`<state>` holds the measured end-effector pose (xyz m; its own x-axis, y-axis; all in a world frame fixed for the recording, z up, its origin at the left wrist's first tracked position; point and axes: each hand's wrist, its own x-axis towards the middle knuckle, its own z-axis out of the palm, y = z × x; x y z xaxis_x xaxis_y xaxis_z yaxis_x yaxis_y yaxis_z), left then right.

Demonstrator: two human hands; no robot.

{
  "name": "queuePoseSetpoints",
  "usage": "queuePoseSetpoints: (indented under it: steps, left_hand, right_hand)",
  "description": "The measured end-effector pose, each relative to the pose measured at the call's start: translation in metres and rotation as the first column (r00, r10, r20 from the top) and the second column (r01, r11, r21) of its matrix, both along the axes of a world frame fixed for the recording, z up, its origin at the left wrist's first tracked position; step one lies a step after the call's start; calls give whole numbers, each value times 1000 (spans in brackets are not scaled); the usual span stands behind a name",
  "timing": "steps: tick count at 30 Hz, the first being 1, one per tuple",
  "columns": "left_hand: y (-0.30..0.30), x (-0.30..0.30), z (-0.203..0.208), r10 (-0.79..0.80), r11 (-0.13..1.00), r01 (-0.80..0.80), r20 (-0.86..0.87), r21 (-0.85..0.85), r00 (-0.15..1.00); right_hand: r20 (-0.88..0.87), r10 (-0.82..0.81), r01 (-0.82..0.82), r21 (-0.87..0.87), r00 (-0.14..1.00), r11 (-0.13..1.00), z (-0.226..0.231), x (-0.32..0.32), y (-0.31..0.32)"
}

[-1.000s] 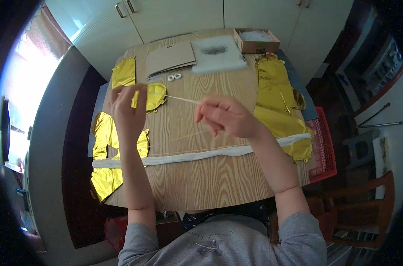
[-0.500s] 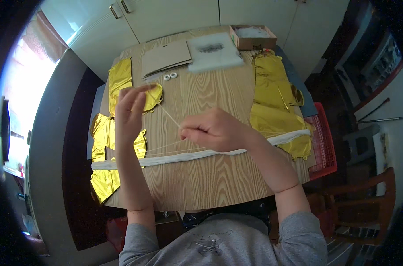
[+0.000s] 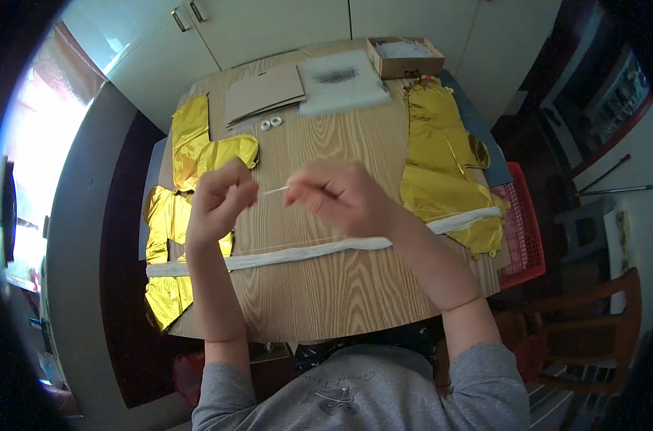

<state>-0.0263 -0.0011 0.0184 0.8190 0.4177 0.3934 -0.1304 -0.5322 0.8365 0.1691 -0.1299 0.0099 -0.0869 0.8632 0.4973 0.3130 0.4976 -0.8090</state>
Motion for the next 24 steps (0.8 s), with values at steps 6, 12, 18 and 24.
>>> queuePoseSetpoints:
  steps: [6, 12, 18, 24]
  left_hand:
    - [-28, 22, 6, 148, 860, 122, 472, -496, 869]
    - [-6, 8, -5, -142, 957, 192, 224, -219, 964]
    - [-23, 26, 2, 233, 970, -241, 147, 42, 961]
    - [-21, 20, -6, -183, 834, 382, 452, -399, 873]
  right_hand:
    - [199, -91, 87, 26, 976, 996, -21, -10, 12]
    - [102, -198, 196, 27, 975, 980, -6, -4, 6]
    - [225, 24, -30, 24, 974, 999, -5, -10, 3]
    - [201, -161, 152, 58, 966, 987, -23, -5, 13]
